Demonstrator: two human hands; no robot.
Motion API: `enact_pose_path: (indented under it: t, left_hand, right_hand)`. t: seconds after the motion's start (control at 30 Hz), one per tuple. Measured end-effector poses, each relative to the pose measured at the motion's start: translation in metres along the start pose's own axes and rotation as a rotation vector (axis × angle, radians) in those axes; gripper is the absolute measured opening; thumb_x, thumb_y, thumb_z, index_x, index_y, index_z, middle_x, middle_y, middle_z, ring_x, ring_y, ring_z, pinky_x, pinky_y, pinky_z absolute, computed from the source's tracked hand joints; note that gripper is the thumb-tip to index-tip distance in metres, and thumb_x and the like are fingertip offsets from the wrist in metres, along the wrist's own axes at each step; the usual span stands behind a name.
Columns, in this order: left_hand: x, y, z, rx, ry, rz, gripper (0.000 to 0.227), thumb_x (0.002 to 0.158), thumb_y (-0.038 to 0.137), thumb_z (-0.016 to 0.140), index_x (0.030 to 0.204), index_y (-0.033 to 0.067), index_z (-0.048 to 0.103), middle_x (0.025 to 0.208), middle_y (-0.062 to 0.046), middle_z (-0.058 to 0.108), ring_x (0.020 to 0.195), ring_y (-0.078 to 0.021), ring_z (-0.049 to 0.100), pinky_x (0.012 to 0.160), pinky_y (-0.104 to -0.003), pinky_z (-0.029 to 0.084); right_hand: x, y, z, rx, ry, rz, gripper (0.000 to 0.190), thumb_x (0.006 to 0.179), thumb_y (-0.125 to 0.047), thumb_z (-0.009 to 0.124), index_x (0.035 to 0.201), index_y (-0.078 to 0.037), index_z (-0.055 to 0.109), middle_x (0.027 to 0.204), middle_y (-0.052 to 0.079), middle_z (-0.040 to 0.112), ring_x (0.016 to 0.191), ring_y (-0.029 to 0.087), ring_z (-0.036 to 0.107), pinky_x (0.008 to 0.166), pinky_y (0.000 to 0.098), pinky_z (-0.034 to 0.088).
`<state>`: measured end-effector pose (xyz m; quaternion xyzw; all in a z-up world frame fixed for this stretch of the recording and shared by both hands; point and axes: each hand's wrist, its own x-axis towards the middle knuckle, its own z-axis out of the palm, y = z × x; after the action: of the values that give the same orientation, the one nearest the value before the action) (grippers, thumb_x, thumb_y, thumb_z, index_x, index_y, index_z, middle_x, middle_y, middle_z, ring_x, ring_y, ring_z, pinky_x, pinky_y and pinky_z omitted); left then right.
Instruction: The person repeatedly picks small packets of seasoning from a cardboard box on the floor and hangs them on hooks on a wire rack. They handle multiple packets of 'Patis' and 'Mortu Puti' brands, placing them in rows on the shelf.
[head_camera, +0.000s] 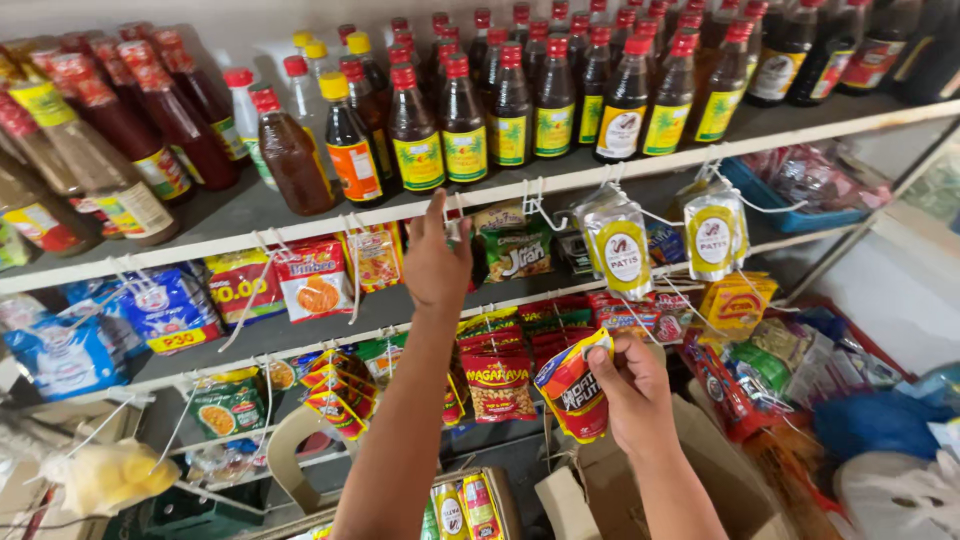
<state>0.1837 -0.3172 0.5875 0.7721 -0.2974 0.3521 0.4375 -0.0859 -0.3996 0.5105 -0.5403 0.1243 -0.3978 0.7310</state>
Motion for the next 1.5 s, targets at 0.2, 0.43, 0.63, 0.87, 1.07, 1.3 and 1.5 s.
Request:
enact_pose_path:
  t: [0.2,0.43,0.63,0.87,1.07,1.3,1.5]
  left_hand:
    - [0.004,-0.012,-0.003,-0.107,0.025,0.150,0.050,0.097,0.030,0.075,0.139,0.0089,0.057,0.106,-0.018,0.070,0.085,-0.0363,0.070,0.068,-0.044,0.057]
    - [0.010,-0.009,-0.007,-0.341,-0.051,0.063,0.048,0.092,0.017,0.079,0.133,0.0045,0.059,0.093,-0.017,0.069,0.074,-0.0293,0.069,0.063,-0.041,0.054]
    - [0.010,-0.027,-0.011,-0.349,-0.097,0.105,0.052,0.090,0.003,0.073,0.140,0.0072,0.059,0.095,-0.017,0.068,0.077,-0.0290,0.066,0.066,-0.041,0.053]
    - [0.006,-0.022,-0.009,-0.307,-0.082,0.053,0.055,0.093,0.013,0.078,0.143,0.0124,0.055,0.088,-0.014,0.068,0.075,-0.0321,0.066,0.064,-0.042,0.052]
    - [0.013,-0.026,-0.028,-0.254,-0.183,0.065,0.050,0.093,0.012,0.076,0.139,0.0145,0.056,0.085,-0.017,0.071,0.069,-0.0395,0.066,0.059,-0.049,0.048]
    - [0.016,-0.030,-0.026,-0.234,-0.125,0.080,0.048,0.093,0.008,0.073,0.138,0.0126,0.057,0.088,-0.015,0.071,0.076,-0.0364,0.069,0.063,-0.046,0.052]
    - [-0.061,0.007,0.016,-0.377,0.065,-0.171,0.049,0.089,0.019,0.083,0.122,-0.0003,0.051,0.088,-0.010,0.059,0.073,-0.0207,0.060,0.064,-0.038,0.054]
  right_hand:
    - [-0.004,-0.002,-0.007,-0.042,-0.002,0.010,0.013,0.098,-0.017,0.068,0.096,-0.005,0.063,0.090,0.000,0.068,0.080,0.005,0.059,0.074,0.0242,0.049]
    - [-0.007,-0.002,-0.007,-0.020,-0.012,0.012,0.014,0.098,-0.017,0.068,0.099,-0.004,0.064,0.092,0.000,0.069,0.082,0.005,0.060,0.075,0.0244,0.050]
    - [-0.008,0.002,-0.006,-0.033,0.006,0.040,0.016,0.097,-0.018,0.068,0.100,-0.002,0.065,0.092,0.002,0.070,0.082,0.006,0.061,0.075,0.0249,0.050]
    - [-0.012,0.010,-0.009,-0.041,0.012,0.069,0.017,0.098,-0.019,0.068,0.099,-0.002,0.065,0.089,0.001,0.068,0.079,0.005,0.058,0.072,0.0245,0.049]
    - [-0.014,0.015,-0.009,-0.004,-0.011,0.068,0.018,0.099,-0.018,0.070,0.101,-0.001,0.065,0.092,0.002,0.068,0.083,0.006,0.058,0.076,0.0258,0.048]
    - [-0.009,0.016,0.002,0.023,-0.016,0.085,0.019,0.097,-0.020,0.070,0.099,-0.002,0.065,0.093,0.002,0.069,0.084,0.006,0.060,0.078,0.0255,0.050]
    - [0.000,0.016,0.006,0.014,0.005,0.097,0.019,0.096,-0.020,0.071,0.101,-0.002,0.066,0.090,0.002,0.069,0.081,0.006,0.060,0.074,0.0246,0.049]
